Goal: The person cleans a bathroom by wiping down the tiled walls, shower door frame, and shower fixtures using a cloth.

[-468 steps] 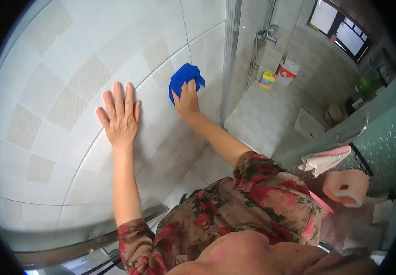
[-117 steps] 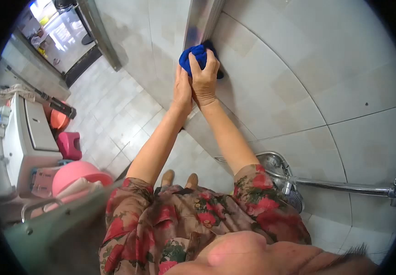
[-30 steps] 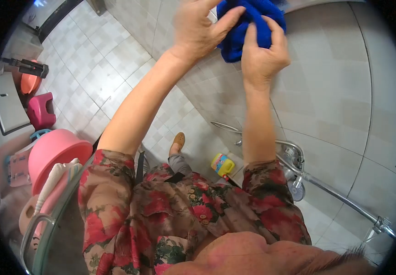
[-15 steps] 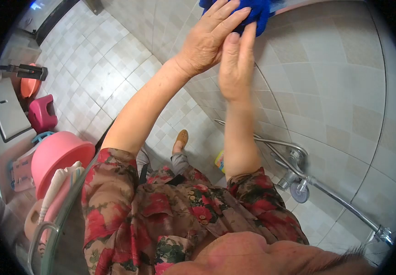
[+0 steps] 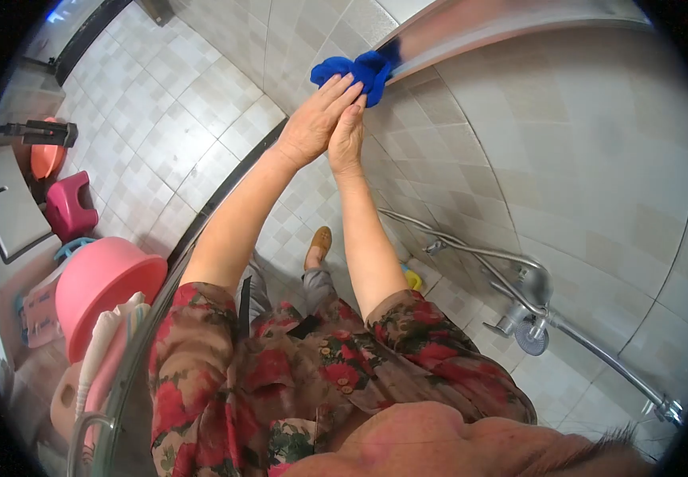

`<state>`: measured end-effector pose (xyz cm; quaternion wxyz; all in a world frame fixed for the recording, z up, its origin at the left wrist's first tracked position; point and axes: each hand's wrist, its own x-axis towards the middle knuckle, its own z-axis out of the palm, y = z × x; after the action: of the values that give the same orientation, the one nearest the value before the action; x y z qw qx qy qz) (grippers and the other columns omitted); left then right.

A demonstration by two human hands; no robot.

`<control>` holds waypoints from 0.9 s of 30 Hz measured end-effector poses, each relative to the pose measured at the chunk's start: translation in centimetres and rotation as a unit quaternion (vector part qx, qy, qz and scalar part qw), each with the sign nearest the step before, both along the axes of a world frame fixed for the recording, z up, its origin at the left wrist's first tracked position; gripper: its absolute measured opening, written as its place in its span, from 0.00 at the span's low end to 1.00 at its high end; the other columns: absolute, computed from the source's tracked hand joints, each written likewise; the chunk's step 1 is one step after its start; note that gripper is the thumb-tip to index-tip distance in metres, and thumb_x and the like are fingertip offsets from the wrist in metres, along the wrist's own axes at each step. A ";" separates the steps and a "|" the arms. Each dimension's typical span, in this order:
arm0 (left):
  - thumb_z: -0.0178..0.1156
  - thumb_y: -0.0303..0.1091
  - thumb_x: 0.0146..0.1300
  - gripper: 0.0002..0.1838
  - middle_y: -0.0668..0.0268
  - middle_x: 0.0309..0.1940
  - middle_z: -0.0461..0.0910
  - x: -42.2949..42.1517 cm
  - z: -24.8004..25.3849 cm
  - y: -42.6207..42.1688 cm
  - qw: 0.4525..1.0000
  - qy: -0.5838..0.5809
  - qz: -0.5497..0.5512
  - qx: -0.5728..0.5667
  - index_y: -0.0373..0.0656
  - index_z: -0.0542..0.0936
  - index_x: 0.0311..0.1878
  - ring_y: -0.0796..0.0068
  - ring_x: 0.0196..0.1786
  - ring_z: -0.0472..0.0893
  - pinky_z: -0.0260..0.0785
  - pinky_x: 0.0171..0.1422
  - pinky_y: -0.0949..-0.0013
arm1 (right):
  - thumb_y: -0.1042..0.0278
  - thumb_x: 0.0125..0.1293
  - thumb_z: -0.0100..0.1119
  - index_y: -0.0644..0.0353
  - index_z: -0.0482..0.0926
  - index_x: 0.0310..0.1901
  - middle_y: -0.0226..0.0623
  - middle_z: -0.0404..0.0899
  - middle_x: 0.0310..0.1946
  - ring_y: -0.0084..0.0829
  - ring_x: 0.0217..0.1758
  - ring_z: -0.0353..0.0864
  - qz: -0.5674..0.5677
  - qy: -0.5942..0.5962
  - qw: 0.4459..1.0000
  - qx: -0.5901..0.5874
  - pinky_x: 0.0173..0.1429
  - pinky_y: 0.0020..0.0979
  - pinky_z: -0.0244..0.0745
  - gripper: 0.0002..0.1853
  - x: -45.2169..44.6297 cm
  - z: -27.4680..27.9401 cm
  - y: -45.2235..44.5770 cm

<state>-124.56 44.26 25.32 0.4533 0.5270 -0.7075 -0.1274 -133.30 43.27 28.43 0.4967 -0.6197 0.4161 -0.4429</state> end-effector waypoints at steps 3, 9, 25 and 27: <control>0.50 0.36 0.68 0.24 0.55 0.68 0.64 -0.1 -3.3 0.0 0.999 -0.014 0.000 0.032 0.42 0.68 0.66 0.53 0.72 0.61 0.57 0.74 0.59 | 0.38 0.73 0.29 0.71 0.45 0.72 0.51 0.54 0.71 0.40 0.74 0.55 0.001 -0.014 0.998 0.056 0.75 0.35 0.51 0.42 0.4 -3.3 0.0; 0.48 0.32 0.69 0.25 0.54 0.72 0.58 -0.4 -10.7 1.5 0.983 0.036 -0.003 0.177 0.44 0.63 0.70 0.58 0.75 0.55 0.51 0.77 0.60 | 0.33 0.71 0.27 0.71 0.47 0.72 0.50 0.54 0.72 0.39 0.75 0.54 -0.009 -0.031 0.985 0.168 0.75 0.34 0.51 0.45 0.9 -11.8 -0.5; 0.51 0.31 0.67 0.29 0.51 0.68 0.65 -1.1 -24.4 1.2 0.926 0.239 0.059 0.285 0.43 0.61 0.71 0.59 0.70 0.65 0.56 0.73 0.65 | 0.28 0.69 0.33 0.68 0.58 0.68 0.42 0.65 0.65 0.34 0.66 0.66 -0.111 -0.142 0.912 0.368 0.68 0.31 0.62 0.45 0.4 -26.3 -0.4; 0.50 0.29 0.66 0.30 0.53 0.62 0.71 -1.6 -23.9 0.8 0.885 0.332 0.078 0.317 0.41 0.59 0.72 0.67 0.63 0.71 0.60 0.68 0.69 | 0.28 0.69 0.34 0.67 0.60 0.67 0.41 0.66 0.63 0.33 0.64 0.67 -0.091 -0.166 0.920 0.344 0.66 0.31 0.63 0.44 0.6 -23.6 -0.4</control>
<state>-126.12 45.02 1.47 0.4788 0.6228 -0.3942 -0.4769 -132.66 42.82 4.83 0.6988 -0.2877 0.5091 -0.4120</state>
